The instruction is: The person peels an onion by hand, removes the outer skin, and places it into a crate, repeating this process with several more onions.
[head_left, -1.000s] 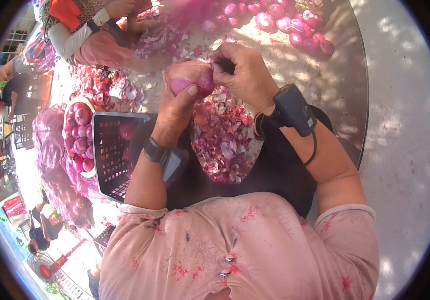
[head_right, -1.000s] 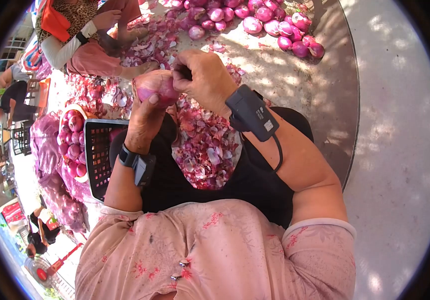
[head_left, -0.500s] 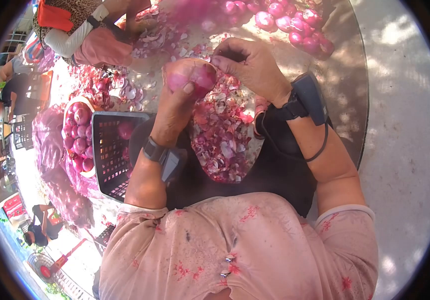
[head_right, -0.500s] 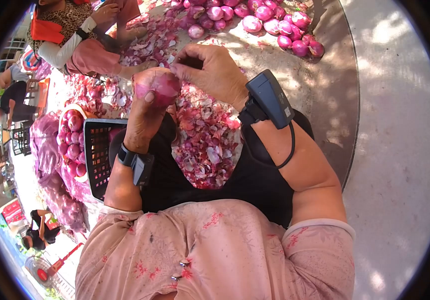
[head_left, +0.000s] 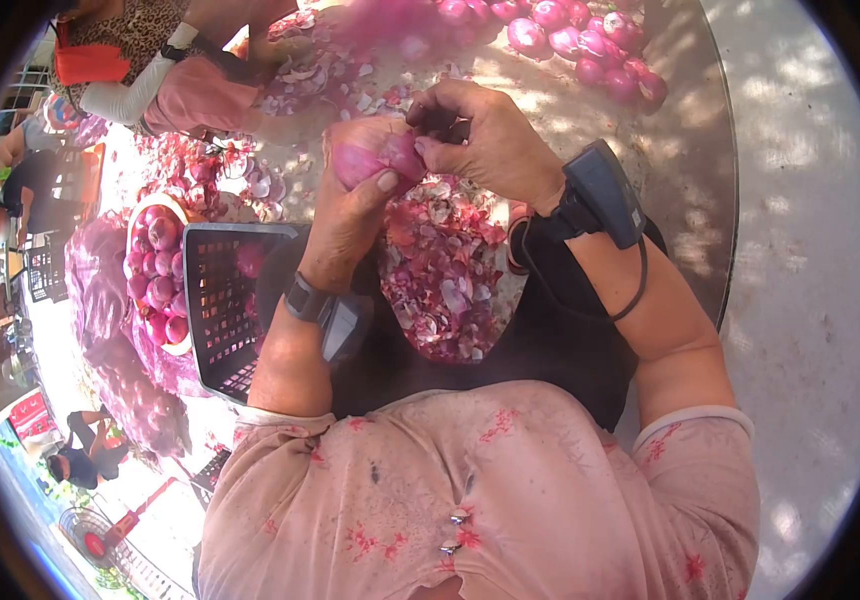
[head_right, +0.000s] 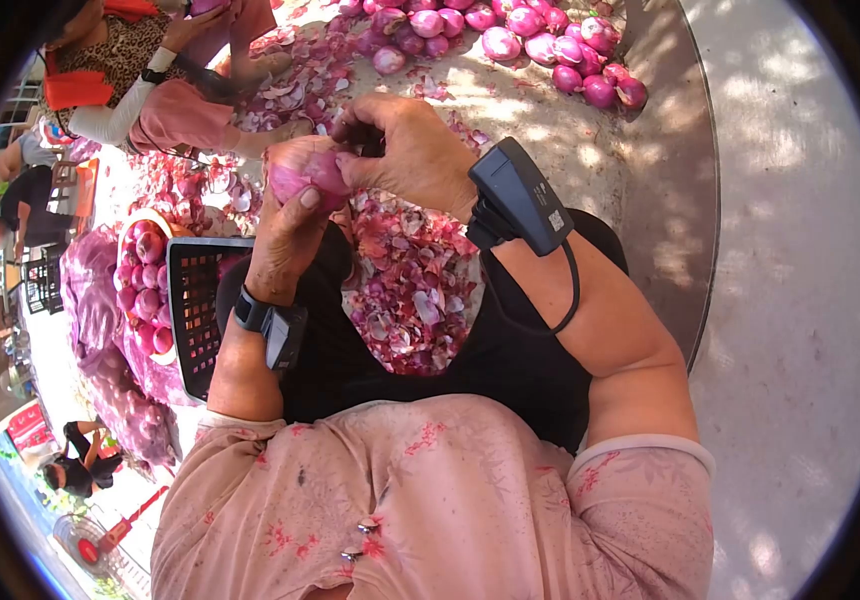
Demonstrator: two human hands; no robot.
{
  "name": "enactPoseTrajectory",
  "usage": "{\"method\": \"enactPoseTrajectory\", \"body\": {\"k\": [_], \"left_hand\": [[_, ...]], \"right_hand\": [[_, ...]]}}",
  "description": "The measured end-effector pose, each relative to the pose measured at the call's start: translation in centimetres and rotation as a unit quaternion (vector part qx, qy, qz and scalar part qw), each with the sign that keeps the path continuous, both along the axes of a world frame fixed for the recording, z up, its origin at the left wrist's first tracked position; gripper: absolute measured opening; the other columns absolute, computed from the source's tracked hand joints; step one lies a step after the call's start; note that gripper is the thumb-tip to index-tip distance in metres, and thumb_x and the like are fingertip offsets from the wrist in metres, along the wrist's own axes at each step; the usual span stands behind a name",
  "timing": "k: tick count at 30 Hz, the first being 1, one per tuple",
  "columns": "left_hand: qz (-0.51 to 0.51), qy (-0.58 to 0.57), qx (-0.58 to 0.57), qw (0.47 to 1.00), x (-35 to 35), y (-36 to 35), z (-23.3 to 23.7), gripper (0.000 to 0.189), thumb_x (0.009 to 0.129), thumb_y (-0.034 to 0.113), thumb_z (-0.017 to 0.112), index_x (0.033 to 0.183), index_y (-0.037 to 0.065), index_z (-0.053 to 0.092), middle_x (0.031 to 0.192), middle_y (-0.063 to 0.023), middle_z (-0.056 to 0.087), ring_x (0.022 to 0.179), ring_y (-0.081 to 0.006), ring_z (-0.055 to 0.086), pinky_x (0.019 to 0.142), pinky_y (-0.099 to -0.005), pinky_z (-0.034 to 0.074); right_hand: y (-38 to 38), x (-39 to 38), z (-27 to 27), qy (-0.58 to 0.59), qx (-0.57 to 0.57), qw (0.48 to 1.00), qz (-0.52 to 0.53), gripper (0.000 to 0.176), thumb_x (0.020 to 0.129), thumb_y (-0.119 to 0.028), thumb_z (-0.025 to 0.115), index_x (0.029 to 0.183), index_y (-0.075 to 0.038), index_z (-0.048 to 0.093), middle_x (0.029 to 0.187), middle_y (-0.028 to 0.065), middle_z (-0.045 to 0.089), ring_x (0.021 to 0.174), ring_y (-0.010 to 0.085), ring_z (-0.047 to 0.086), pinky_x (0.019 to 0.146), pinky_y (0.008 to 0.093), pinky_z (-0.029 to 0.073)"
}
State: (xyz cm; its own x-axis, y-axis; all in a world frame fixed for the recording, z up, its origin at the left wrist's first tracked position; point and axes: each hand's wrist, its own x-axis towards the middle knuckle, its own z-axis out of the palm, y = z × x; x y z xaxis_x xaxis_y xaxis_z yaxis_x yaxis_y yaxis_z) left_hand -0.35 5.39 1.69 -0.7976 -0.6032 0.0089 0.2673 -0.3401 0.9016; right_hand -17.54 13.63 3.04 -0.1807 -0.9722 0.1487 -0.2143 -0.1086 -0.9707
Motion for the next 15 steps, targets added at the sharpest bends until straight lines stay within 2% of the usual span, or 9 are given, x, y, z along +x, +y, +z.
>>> {"method": "enactPoseTrajectory", "body": {"k": [3, 6, 8, 10, 13, 15], "left_hand": [[0.001, 0.0, -0.001, 1.0, 0.0, -0.1, -0.1, 0.061, 0.075, 0.029, 0.076, 0.121, 0.0, 0.049, 0.107, -0.0069, 0.057, 0.1, -0.0166, 0.056, 0.091, -0.0307, 0.045], [-0.048, 0.004, -0.034, 0.998, 0.2, -0.5, -0.8, 0.06, 0.075, 0.028, 0.076, 0.121, 0.001, 0.049, 0.108, -0.0077, 0.057, 0.101, -0.0172, 0.056, 0.091, -0.0308, 0.045], [-0.047, -0.002, 0.04, 0.998, 0.3, -0.3, -0.7, 0.069, 0.076, 0.03, 0.076, 0.129, 0.004, 0.04, 0.118, -0.0081, 0.051, 0.111, -0.0202, 0.053, 0.096, -0.0338, 0.045], [-0.044, -0.003, 0.046, 0.998, 0.4, -0.6, -0.5, 0.069, 0.076, 0.03, 0.076, 0.129, 0.004, 0.04, 0.118, -0.0081, 0.051, 0.111, -0.0201, 0.053, 0.095, -0.0336, 0.045], [-0.031, -0.007, 0.053, 0.998, 0.4, -0.4, -0.1, 0.07, 0.075, 0.029, 0.076, 0.129, 0.004, 0.04, 0.118, -0.008, 0.051, 0.111, -0.0199, 0.053, 0.095, -0.0336, 0.046], [-0.021, -0.012, 0.055, 0.998, 0.4, -0.4, -0.2, 0.07, 0.075, 0.028, 0.077, 0.129, 0.005, 0.04, 0.118, -0.008, 0.051, 0.111, -0.0198, 0.053, 0.094, -0.0337, 0.046]], "right_hand": [[-0.1, 0.0, -0.2, 0.023, 0.014, 1.0, -0.013, 0.022, 0.082, -0.001, 0.062, 0.103, 0.003, 0.06, 0.09, 0.0042, 0.062, 0.083, 0.0094, 0.059, 0.075, 0.0255, 0.052], [-0.3, -0.2, -0.7, 0.004, 0.019, 1.0, -0.015, 0.02, 0.082, 0.002, 0.059, 0.102, 0.004, 0.06, 0.089, 0.0046, 0.062, 0.082, 0.0095, 0.059, 0.075, 0.0256, 0.052], [-0.3, -0.3, -0.9, -0.005, -0.004, 1.0, -0.01, 0.02, 0.083, 0.002, 0.058, 0.103, 0.003, 0.06, 0.092, 0.0047, 0.062, 0.084, 0.0096, 0.059, 0.076, 0.0258, 0.052], [-0.3, -0.4, -1.0, -0.013, -0.028, 1.0, -0.005, 0.021, 0.084, 0.002, 0.058, 0.105, 0.003, 0.059, 0.095, 0.0047, 0.062, 0.086, 0.0097, 0.059, 0.076, 0.026, 0.051], [-0.2, -0.4, -1.0, -0.055, -0.047, 0.997, 0.026, 0.025, 0.086, -0.003, 0.061, 0.11, 0.001, 0.057, 0.102, 0.0044, 0.06, 0.091, 0.0102, 0.058, 0.079, 0.0264, 0.051], [-0.1, -0.2, -1.0, -0.069, -0.015, 0.997, 0.03, 0.031, 0.086, -0.009, 0.066, 0.113, 0.0, 0.054, 0.104, 0.0031, 0.057, 0.093, 0.0105, 0.056, 0.082, 0.0266, 0.05]]}}
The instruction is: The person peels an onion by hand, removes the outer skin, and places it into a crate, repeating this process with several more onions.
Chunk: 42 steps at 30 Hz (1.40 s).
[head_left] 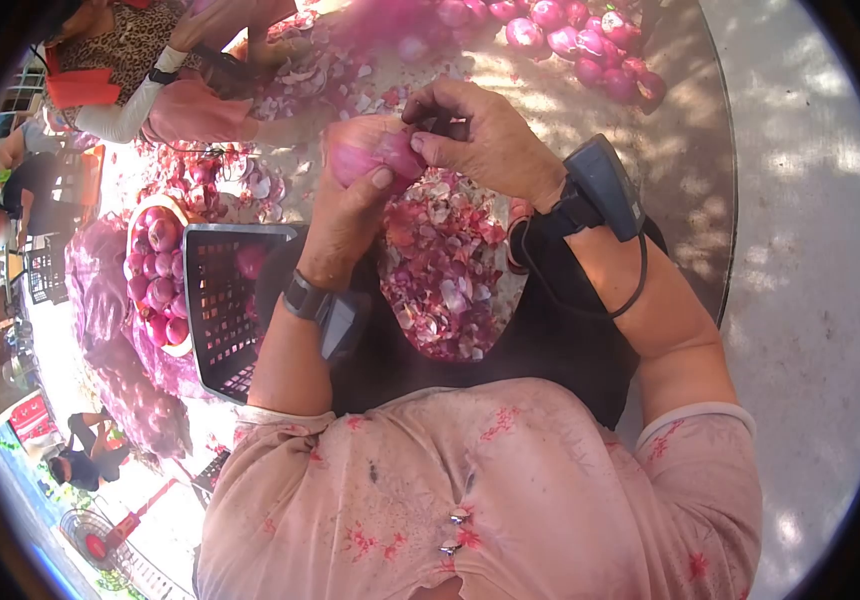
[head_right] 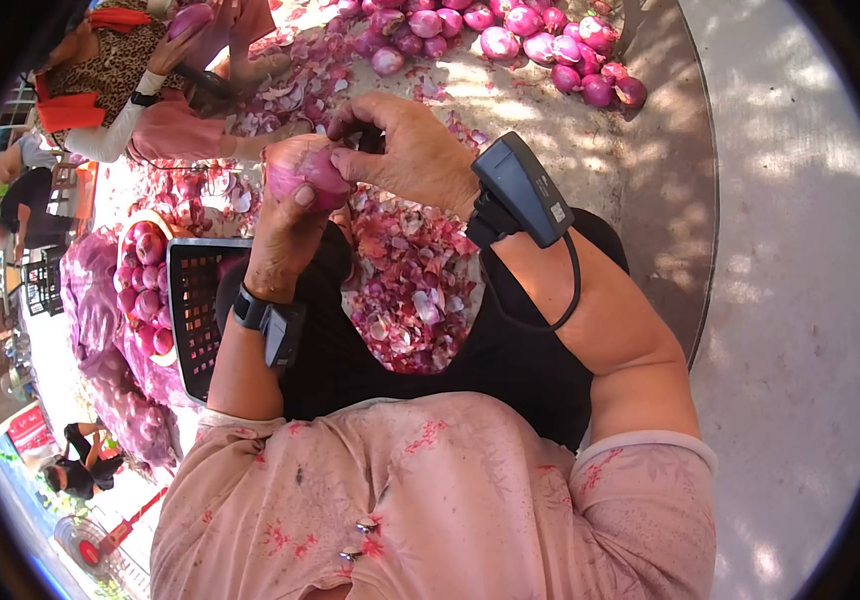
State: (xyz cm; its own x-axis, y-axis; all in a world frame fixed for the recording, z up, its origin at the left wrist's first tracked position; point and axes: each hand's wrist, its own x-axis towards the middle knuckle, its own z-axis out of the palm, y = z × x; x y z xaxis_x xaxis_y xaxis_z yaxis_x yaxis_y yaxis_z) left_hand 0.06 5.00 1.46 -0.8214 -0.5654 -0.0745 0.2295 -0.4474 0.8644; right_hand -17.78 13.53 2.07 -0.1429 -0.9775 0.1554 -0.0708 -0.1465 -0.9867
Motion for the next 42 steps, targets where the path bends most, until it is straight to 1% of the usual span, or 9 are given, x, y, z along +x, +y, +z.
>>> {"method": "enactPoseTrajectory", "body": {"k": [7, 16, 19, 22, 24, 28, 31, 33, 42], "left_hand": [[-0.006, -0.016, -0.054, 0.998, 0.1, -0.3, -0.8, 0.069, 0.073, 0.025, 0.078, 0.127, 0.003, 0.041, 0.117, -0.0083, 0.052, 0.109, -0.0201, 0.054, 0.096, -0.0338, 0.044], [0.007, 0.007, -0.057, 0.998, -0.2, 0.1, -0.6, 0.06, 0.075, 0.028, 0.076, 0.12, 0.0, 0.049, 0.109, -0.0076, 0.058, 0.103, -0.0178, 0.056, 0.093, -0.0321, 0.045], [0.005, 0.017, -0.04, 0.999, -0.3, 0.3, 0.0, 0.061, 0.075, 0.029, 0.076, 0.121, 0.0, 0.049, 0.109, -0.0077, 0.058, 0.102, -0.0174, 0.056, 0.092, -0.0316, 0.045], [0.007, 0.017, -0.025, 1.0, -0.2, 0.1, 0.1, 0.061, 0.075, 0.029, 0.076, 0.121, 0.0, 0.048, 0.109, -0.0081, 0.058, 0.102, -0.0171, 0.056, 0.091, -0.031, 0.045], [0.013, 0.013, -0.026, 0.999, -0.2, 0.1, 0.1, 0.061, 0.076, 0.029, 0.076, 0.121, 0.0, 0.048, 0.11, -0.0082, 0.058, 0.102, -0.017, 0.056, 0.091, -0.0307, 0.045], [0.035, 0.001, -0.043, 0.998, -0.3, 0.3, 0.3, 0.06, 0.076, 0.027, 0.075, 0.122, 0.0, 0.048, 0.112, -0.0093, 0.057, 0.104, -0.0182, 0.056, 0.093, -0.0317, 0.045], [0.04, 0.01, -0.058, 0.997, -0.3, 0.1, 0.0, 0.06, 0.077, 0.027, 0.075, 0.123, 0.0, 0.047, 0.114, -0.0101, 0.057, 0.106, -0.0191, 0.055, 0.094, -0.0325, 0.045], [0.043, 0.015, -0.064, 0.997, -0.2, 0.0, -0.2, 0.06, 0.077, 0.027, 0.075, 0.123, 0.0, 0.047, 0.114, -0.0105, 0.057, 0.107, -0.0194, 0.055, 0.094, -0.0329, 0.044], [0.039, 0.057, -0.048, 0.996, 0.1, -0.2, -0.6, 0.057, 0.082, 0.028, 0.071, 0.123, 0.001, 0.044, 0.117, -0.0134, 0.055, 0.109, -0.0222, 0.055, 0.095, -0.0365, 0.045]], "right_hand": [[-0.1, -0.1, -0.3, 0.014, 0.01, 1.0, 0.011, 0.033, 0.082, -0.012, 0.07, 0.109, 0.0, 0.055, 0.098, 0.0021, 0.056, 0.087, 0.0101, 0.055, 0.081, 0.0257, 0.049], [-0.2, 0.3, 0.0, 0.113, 0.015, 0.993, -0.043, 0.025, 0.08, 0.003, 0.058, 0.104, 0.002, 0.059, 0.09, 0.0037, 0.061, 0.077, 0.0085, 0.056, 0.071, 0.0242, 0.05], [-0.4, 0.4, 0.0, 0.057, -0.042, 0.994, -0.081, 0.021, 0.076, 0.0, 0.058, 0.096, 0.003, 0.063, 0.083, 0.0116, 0.065, 0.072, 0.0165, 0.062, 0.071, 0.0282, 0.052], [-0.2, 0.2, 0.3, 0.066, -0.077, 0.992, -0.076, 0.019, 0.078, -0.001, 0.061, 0.097, 0.002, 0.063, 0.084, 0.0108, 0.065, 0.075, 0.0152, 0.063, 0.072, 0.0279, 0.052], [0.0, 0.2, 0.5, 0.02, -0.027, 0.999, -0.023, 0.016, 0.088, -0.005, 0.062, 0.104, 0.0, 0.06, 0.097, 0.0043, 0.062, 0.086, 0.0097, 0.058, 0.077, 0.0255, 0.05], [-0.2, 0.2, -0.2, 0.051, -0.027, 0.998, -0.033, 0.018, 0.089, -0.012, 0.065, 0.102, 0.0, 0.06, 0.095, 0.0026, 0.061, 0.084, 0.0095, 0.057, 0.075, 0.0253, 0.05], [-0.2, 0.4, -0.1, 0.076, -0.038, 0.994, -0.066, 0.016, 0.089, -0.01, 0.065, 0.099, 0.0, 0.059, 0.089, 0.0027, 0.06, 0.081, 0.0095, 0.056, 0.073, 0.0262, 0.049], [-0.2, 0.4, 0.2, 0.164, -0.069, 0.981, -0.079, 0.015, 0.088, -0.01, 0.064, 0.096, 0.001, 0.058, 0.082, 0.0055, 0.059, 0.078, 0.0119, 0.057, 0.07, 0.0284, 0.048], [-0.4, 0.6, 0.2, 0.195, -0.07, 0.969, -0.133, 0.014, 0.089, -0.009, 0.061, 0.095, 0.001, 0.055, 0.08, 0.0125, 0.062, 0.073, 0.0204, 0.059, 0.068, 0.0318, 0.048]]}}
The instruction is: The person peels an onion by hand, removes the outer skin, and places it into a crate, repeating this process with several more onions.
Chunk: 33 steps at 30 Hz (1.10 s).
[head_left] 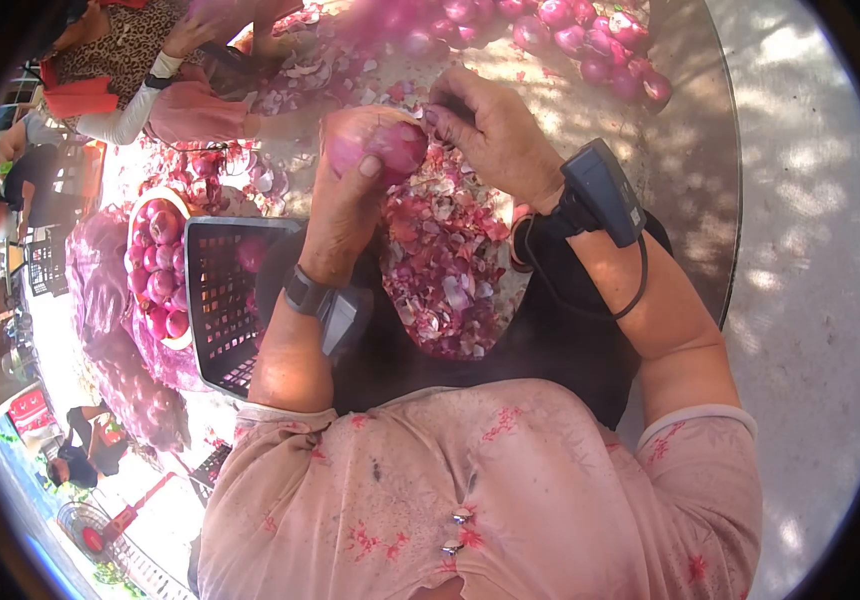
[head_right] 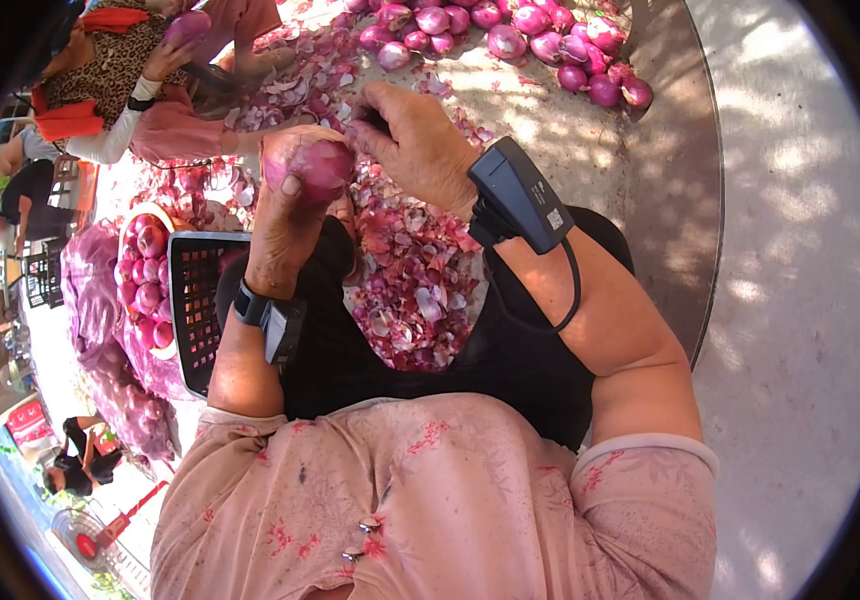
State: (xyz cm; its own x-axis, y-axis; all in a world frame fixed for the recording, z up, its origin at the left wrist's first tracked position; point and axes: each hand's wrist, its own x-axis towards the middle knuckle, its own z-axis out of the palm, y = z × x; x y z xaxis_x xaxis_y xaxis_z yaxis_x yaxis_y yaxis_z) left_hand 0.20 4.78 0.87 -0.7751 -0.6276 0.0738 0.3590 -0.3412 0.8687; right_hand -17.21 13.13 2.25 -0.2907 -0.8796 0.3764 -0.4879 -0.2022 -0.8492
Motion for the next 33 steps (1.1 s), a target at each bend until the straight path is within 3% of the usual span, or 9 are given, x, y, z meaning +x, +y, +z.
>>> {"method": "enactPoseTrajectory", "body": {"k": [6, 10, 13, 15, 16, 18, 28, 33], "left_hand": [[-0.008, -0.003, 0.042, 0.999, 0.3, -0.1, -0.2, 0.059, 0.083, 0.036, 0.069, 0.123, 0.003, 0.042, 0.118, -0.0129, 0.054, 0.109, -0.0224, 0.054, 0.095, -0.0374, 0.045], [-0.007, 0.004, 0.084, 0.996, 0.4, -0.3, -0.6, 0.06, 0.083, 0.04, 0.068, 0.123, 0.004, 0.042, 0.118, -0.0125, 0.053, 0.109, -0.0228, 0.054, 0.094, -0.0371, 0.046], [-0.001, -0.004, 0.106, 0.994, 0.6, -0.4, -0.6, 0.061, 0.082, 0.041, 0.068, 0.124, 0.005, 0.042, 0.118, -0.0122, 0.054, 0.11, -0.0232, 0.054, 0.094, -0.0373, 0.046], [0.0, -0.014, 0.12, 0.993, 0.7, -0.3, -0.5, 0.062, 0.082, 0.041, 0.067, 0.125, 0.005, 0.042, 0.117, -0.0121, 0.054, 0.11, -0.0233, 0.055, 0.094, -0.0375, 0.046], [-0.002, -0.015, 0.117, 0.993, 0.7, -0.2, -0.3, 0.062, 0.082, 0.041, 0.067, 0.125, 0.005, 0.042, 0.117, -0.0118, 0.055, 0.109, -0.0231, 0.055, 0.094, -0.0367, 0.047], [-0.004, -0.017, 0.113, 0.993, 0.6, -0.2, -0.3, 0.063, 0.081, 0.041, 0.067, 0.125, 0.004, 0.043, 0.116, -0.0116, 0.055, 0.108, -0.023, 0.056, 0.093, -0.0359, 0.047], [-0.012, -0.051, 0.093, 0.994, 0.3, -0.4, -0.5, 0.06, 0.081, 0.042, 0.066, 0.12, 0.002, 0.046, 0.108, -0.0092, 0.056, 0.101, -0.0197, 0.058, 0.089, -0.0338, 0.048], [0.026, -0.071, 0.108, 0.991, 0.2, 0.0, -1.1, 0.064, 0.081, 0.043, 0.065, 0.124, 0.001, 0.045, 0.111, -0.0103, 0.057, 0.104, -0.0214, 0.058, 0.09, -0.0348, 0.048]], "right_hand": [[-0.6, -1.4, -1.0, 0.03, 0.006, 0.996, -0.08, 0.016, 0.085, -0.006, 0.061, 0.099, 0.0, 0.058, 0.084, 0.0126, 0.063, 0.076, 0.025, 0.062, 0.072, 0.0341, 0.05], [-0.7, -2.4, -1.3, 0.105, -0.018, 0.991, -0.079, 0.017, 0.082, -0.005, 0.062, 0.099, -0.001, 0.06, 0.088, 0.011, 0.064, 0.08, 0.0244, 0.063, 0.074, 0.0334, 0.05], [-0.5, -2.1, -0.2, 0.149, -0.041, 0.988, -0.021, 0.019, 0.08, -0.005, 0.066, 0.098, -0.002, 0.063, 0.091, 0.0079, 0.064, 0.084, 0.0221, 0.063, 0.075, 0.0311, 0.05], [-0.3, -1.2, 0.7, 0.015, -0.074, 0.995, 0.062, 0.019, 0.079, -0.006, 0.069, 0.097, -0.003, 0.064, 0.09, 0.0039, 0.064, 0.084, 0.0165, 0.063, 0.075, 0.0283, 0.05], [0.0, -0.8, 1.0, 0.014, -0.073, 0.995, 0.062, 0.019, 0.079, -0.006, 0.069, 0.097, -0.003, 0.064, 0.09, 0.0039, 0.064, 0.084, 0.0165, 0.063, 0.075, 0.0283, 0.05], [0.3, -0.2, 1.3, -0.148, 0.047, 0.979, 0.134, 0.02, 0.08, -0.007, 0.071, 0.098, -0.002, 0.063, 0.09, 0.0014, 0.063, 0.083, 0.0113, 0.062, 0.077, 0.0266, 0.05], [0.3, 0.9, 0.4, -0.161, 0.064, 0.98, 0.096, 0.021, 0.079, 0.0, 0.07, 0.098, 0.001, 0.061, 0.083, 0.0007, 0.062, 0.079, 0.0068, 0.06, 0.072, 0.0234, 0.051], [0.3, 0.9, 0.6, -0.071, 0.069, 0.993, 0.056, 0.017, 0.081, 0.001, 0.065, 0.097, 0.003, 0.06, 0.078, 0.0012, 0.062, 0.078, 0.0072, 0.06, 0.068, 0.0234, 0.05]]}}
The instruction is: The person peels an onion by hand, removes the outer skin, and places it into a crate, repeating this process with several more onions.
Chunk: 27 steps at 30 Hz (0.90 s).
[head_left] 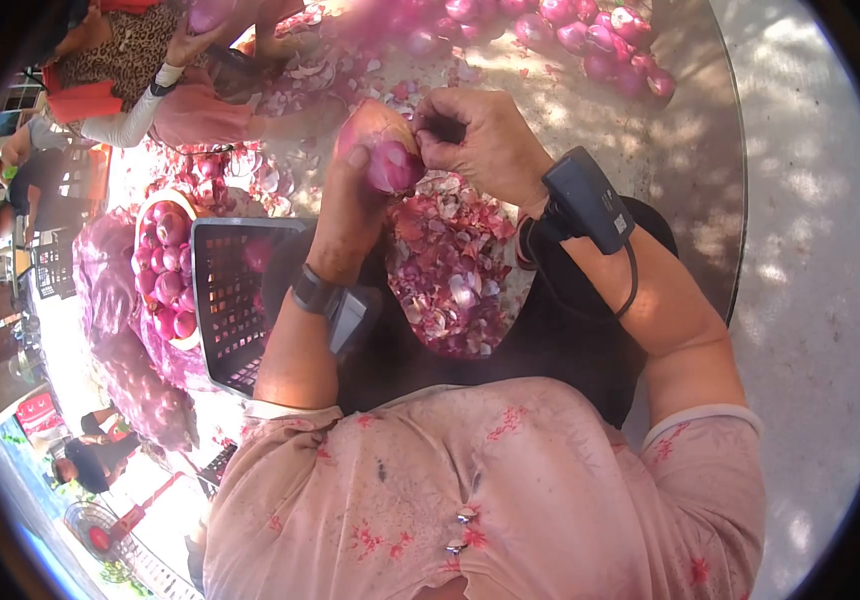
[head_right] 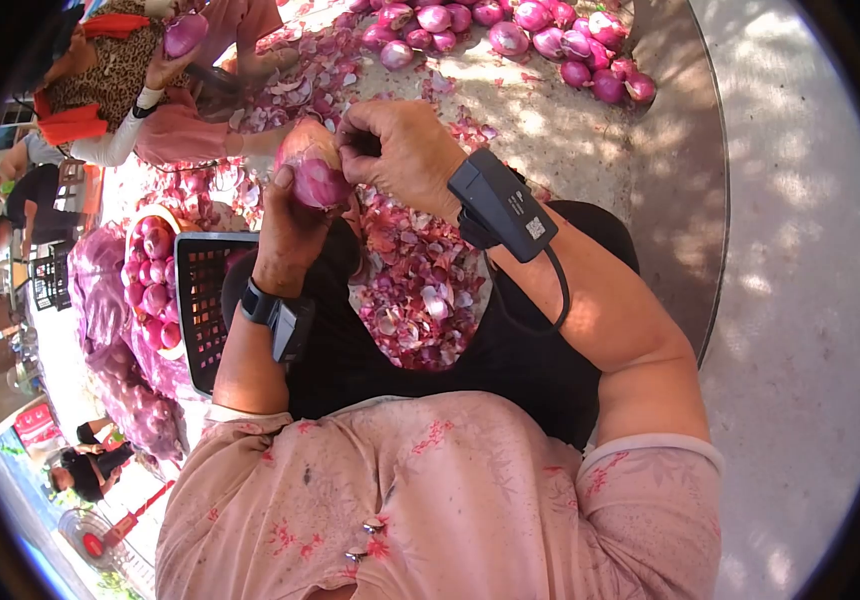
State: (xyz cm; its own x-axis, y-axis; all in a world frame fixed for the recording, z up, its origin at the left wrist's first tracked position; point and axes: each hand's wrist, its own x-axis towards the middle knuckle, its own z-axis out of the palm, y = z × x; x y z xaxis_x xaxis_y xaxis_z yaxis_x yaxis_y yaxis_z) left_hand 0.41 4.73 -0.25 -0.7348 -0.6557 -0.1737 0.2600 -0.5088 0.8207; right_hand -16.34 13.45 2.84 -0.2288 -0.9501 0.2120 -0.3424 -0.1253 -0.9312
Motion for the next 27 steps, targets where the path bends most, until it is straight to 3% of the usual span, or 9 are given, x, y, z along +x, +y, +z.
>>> {"method": "enactPoseTrajectory", "body": {"k": [4, 6, 8, 13, 25, 27], "left_hand": [[-0.014, -0.002, 0.026, 1.0, 0.4, -0.5, -0.5, 0.067, 0.082, 0.048, 0.061, 0.127, 0.001, 0.044, 0.113, -0.0103, 0.058, 0.108, -0.0233, 0.057, 0.09, -0.0354, 0.048], [-0.032, 0.012, 0.04, 0.999, 0.4, -0.6, -0.2, 0.067, 0.082, 0.05, 0.059, 0.127, 0.002, 0.045, 0.113, -0.01, 0.057, 0.109, -0.0235, 0.057, 0.091, -0.0355, 0.048], [-0.009, -0.019, 0.058, 0.998, 0.0, -0.2, 0.7, 0.066, 0.082, 0.053, 0.057, 0.124, 0.003, 0.047, 0.111, -0.0086, 0.058, 0.103, -0.0208, 0.059, 0.088, -0.0344, 0.049], [-0.039, -0.008, 0.01, 0.999, 0.1, -0.2, 0.4, 0.061, 0.082, 0.048, 0.061, 0.121, 0.003, 0.048, 0.108, -0.0082, 0.058, 0.099, -0.0178, 0.059, 0.085, -0.032, 0.05], [-0.028, -0.005, -0.066, 0.997, 0.1, -0.3, -0.5, 0.066, 0.081, 0.039, 0.066, 0.129, 0.0, 0.043, 0.115, -0.0105, 0.057, 0.106, -0.0205, 0.059, 0.091, -0.0333, 0.049], [-0.02, -0.006, -0.06, 0.998, 0.1, -0.4, -0.6, 0.067, 0.081, 0.042, 0.066, 0.129, 0.0, 0.044, 0.115, -0.0104, 0.059, 0.108, -0.0214, 0.059, 0.093, -0.0348, 0.049]], "right_hand": [[-0.2, 0.1, -0.5, -0.02, 0.016, 1.0, 0.011, 0.017, 0.082, 0.001, 0.063, 0.099, 0.003, 0.06, 0.084, 0.0015, 0.062, 0.08, 0.0085, 0.06, 0.07, 0.0241, 0.051], [-0.3, 0.2, -0.6, -0.037, -0.043, 0.998, 0.016, 0.021, 0.083, 0.001, 0.062, 0.104, 0.002, 0.059, 0.092, 0.0023, 0.061, 0.084, 0.0087, 0.059, 0.074, 0.0248, 0.051], [0.0, 0.1, -0.2, -0.075, -0.018, 0.996, 0.039, 0.025, 0.083, 0.0, 0.063, 0.107, 0.001, 0.057, 0.095, 0.0027, 0.06, 0.087, 0.0088, 0.058, 0.076, 0.0248, 0.051], [0.0, 0.0, -0.1, -0.091, 0.011, 0.994, 0.063, 0.035, 0.081, -0.002, 0.065, 0.114, 0.0, 0.054, 0.098, 0.0036, 0.059, 0.09, 0.009, 0.058, 0.08, 0.025, 0.051], [-0.3, -0.3, -0.9, -0.031, 0.044, 0.997, 0.058, 0.023, 0.084, -0.005, 0.061, 0.105, 0.002, 0.055, 0.092, 0.0032, 0.058, 0.083, 0.0097, 0.056, 0.075, 0.0255, 0.05], [-0.5, 0.0, -1.1, -0.127, -0.033, 0.991, 0.026, 0.02, 0.078, -0.01, 0.065, 0.092, 0.002, 0.059, 0.079, 0.0113, 0.063, 0.072, 0.0168, 0.06, 0.069, 0.031, 0.049]]}}
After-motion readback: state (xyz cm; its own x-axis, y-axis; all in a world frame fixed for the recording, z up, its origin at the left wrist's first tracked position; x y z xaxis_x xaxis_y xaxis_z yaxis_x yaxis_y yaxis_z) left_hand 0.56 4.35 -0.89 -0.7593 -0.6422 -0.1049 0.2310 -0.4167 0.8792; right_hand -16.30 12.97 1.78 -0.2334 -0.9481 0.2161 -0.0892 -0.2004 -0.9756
